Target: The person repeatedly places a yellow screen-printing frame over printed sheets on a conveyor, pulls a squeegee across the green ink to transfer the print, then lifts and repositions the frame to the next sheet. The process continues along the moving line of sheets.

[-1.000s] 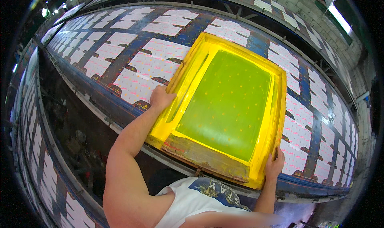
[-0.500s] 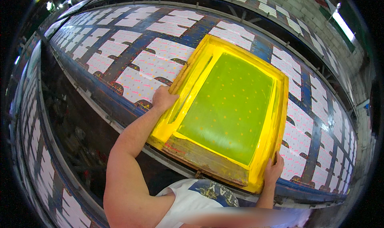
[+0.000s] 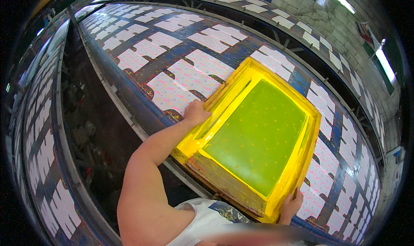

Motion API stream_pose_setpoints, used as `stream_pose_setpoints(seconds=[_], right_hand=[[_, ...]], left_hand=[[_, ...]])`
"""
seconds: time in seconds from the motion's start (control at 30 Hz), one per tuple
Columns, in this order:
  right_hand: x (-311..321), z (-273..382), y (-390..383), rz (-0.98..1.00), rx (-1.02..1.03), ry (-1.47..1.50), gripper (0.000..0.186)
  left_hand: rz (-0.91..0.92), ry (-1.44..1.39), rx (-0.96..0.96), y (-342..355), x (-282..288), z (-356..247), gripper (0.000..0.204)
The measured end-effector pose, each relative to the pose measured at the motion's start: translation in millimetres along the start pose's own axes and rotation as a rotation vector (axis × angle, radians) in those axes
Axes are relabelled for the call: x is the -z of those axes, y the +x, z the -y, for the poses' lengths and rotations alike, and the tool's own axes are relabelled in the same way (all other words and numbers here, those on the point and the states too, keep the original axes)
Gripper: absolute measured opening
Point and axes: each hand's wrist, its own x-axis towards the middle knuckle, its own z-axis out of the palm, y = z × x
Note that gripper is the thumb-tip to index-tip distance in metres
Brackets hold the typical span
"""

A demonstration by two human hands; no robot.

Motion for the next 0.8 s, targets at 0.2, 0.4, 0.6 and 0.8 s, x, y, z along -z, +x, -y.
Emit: stream_pose_setpoints(seconds=[0.2, 0.4, 0.6, 0.8], right_hand=[[0, 1, -1, -0.010, 0.031, -0.012, 0.057], [3, 9, -1, -0.056, 0.087, 0.031, 0.052], [-2, -3, 0, -0.059, 0.099, 0.025, 0.048], [-3, -3, 0, -0.064, 0.088, 0.024, 0.049]], left_hand=[[-0.021, 0.007, -0.002, 1, -3, 1, 0.056], [-0.023, 0.042, -0.021, 2, -3, 2, 0.053], [-0.035, 0.032, -0.018, 1, -4, 2, 0.051], [-0.072, 0.013, -0.026, -1, -5, 2, 0.052]])
